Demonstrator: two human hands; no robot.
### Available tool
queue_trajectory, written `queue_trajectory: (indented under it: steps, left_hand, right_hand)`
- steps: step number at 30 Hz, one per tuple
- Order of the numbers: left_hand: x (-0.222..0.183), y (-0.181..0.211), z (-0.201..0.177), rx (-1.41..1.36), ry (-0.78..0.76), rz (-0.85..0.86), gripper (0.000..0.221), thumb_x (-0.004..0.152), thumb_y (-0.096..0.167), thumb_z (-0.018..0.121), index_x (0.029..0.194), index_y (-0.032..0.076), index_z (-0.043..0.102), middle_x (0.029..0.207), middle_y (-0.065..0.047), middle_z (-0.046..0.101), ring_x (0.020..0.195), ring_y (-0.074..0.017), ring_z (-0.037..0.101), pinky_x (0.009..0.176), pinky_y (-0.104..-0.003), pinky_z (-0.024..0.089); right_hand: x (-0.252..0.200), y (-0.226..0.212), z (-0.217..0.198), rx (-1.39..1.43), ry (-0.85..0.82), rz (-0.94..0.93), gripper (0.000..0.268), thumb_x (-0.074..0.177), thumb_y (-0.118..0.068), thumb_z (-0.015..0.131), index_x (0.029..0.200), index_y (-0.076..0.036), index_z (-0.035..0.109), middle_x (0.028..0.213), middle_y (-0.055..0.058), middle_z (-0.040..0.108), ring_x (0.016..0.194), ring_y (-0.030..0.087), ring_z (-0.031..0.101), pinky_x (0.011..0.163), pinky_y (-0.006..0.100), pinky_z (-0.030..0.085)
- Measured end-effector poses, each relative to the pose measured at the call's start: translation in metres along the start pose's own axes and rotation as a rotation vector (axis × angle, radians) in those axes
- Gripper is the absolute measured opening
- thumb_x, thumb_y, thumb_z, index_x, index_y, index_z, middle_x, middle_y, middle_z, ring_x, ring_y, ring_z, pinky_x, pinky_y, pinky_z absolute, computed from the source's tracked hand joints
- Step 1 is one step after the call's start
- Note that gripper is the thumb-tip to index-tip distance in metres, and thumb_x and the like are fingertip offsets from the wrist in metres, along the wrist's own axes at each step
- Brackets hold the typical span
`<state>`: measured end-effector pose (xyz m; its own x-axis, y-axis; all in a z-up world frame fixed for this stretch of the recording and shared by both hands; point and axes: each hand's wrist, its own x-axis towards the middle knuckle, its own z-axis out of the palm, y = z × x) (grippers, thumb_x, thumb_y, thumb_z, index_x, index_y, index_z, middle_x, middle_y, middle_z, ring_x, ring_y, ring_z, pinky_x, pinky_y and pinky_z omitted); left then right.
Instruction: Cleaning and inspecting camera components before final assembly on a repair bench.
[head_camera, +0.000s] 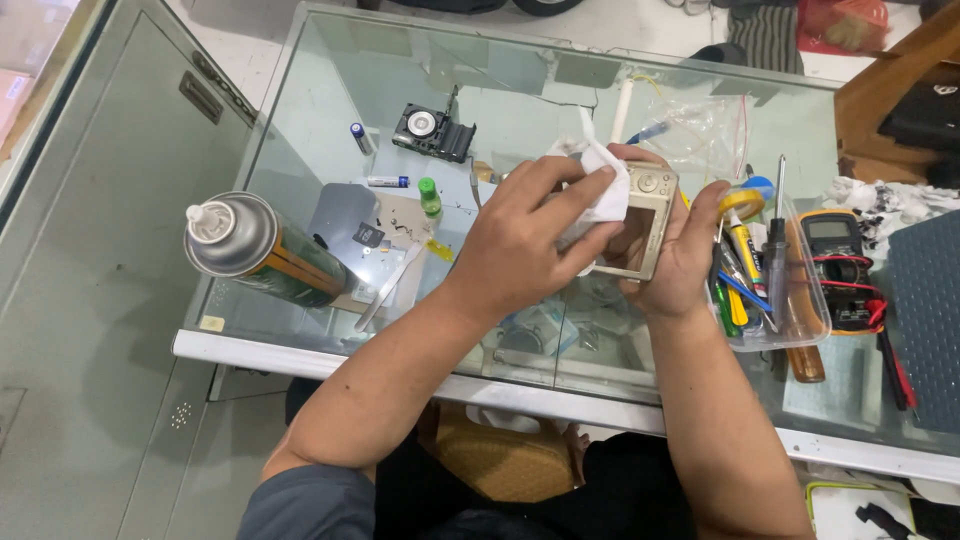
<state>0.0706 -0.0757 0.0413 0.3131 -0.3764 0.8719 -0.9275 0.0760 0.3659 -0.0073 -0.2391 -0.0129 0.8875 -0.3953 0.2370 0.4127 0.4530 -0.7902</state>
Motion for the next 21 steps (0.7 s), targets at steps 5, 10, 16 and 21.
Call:
queue_trajectory:
  steps: [5, 10, 16, 21]
  left_hand:
    - [-0.005, -0.003, -0.001, 0.139, 0.057, 0.011, 0.028, 0.096, 0.001, 0.066, 0.121, 0.013, 0.072, 0.096, -0.002, 0.064, 0.078, -0.0176, 0.064, 0.071, -0.031, 0.057]
    - [0.001, 0.001, -0.001, 0.155, 0.048, 0.041, 0.019, 0.094, -0.002, 0.066, 0.106, 0.01, 0.075, 0.099, -0.004, 0.065, 0.081, -0.0187, 0.065, 0.071, -0.033, 0.057]
    - [0.003, -0.001, 0.001, 0.201, -0.042, 0.145, 0.016, 0.098, 0.001, 0.064, 0.109, 0.005, 0.074, 0.1, -0.01, 0.064, 0.085, -0.0228, 0.067, 0.074, -0.036, 0.058]
    - [0.002, 0.005, 0.001, 0.194, -0.087, 0.207, 0.013, 0.096, -0.001, 0.067, 0.106, 0.001, 0.075, 0.097, -0.013, 0.065, 0.085, -0.0242, 0.068, 0.073, -0.036, 0.058]
  right_hand:
    - [-0.001, 0.0, -0.004, -0.026, -0.073, 0.036, 0.092, 0.09, -0.077, 0.026, 0.142, -0.004, 0.048, 0.114, 0.025, 0.067, 0.093, 0.042, 0.076, 0.062, 0.048, 0.069]
    - [-0.01, -0.015, 0.031, 0.008, -0.035, 0.09, 0.093, 0.089, -0.077, 0.026, 0.141, -0.004, 0.049, 0.114, 0.023, 0.066, 0.093, 0.04, 0.076, 0.063, 0.048, 0.069]
    - [-0.018, -0.017, 0.04, -0.095, 0.006, 0.094, 0.094, 0.086, -0.079, 0.019, 0.138, -0.008, 0.051, 0.109, 0.014, 0.066, 0.093, 0.034, 0.076, 0.068, 0.046, 0.069]
    - [-0.009, -0.007, 0.022, -0.221, -0.015, 0.091, 0.094, 0.085, -0.08, 0.009, 0.129, -0.011, 0.055, 0.085, 0.004, 0.06, 0.064, 0.019, 0.072, 0.052, 0.023, 0.062]
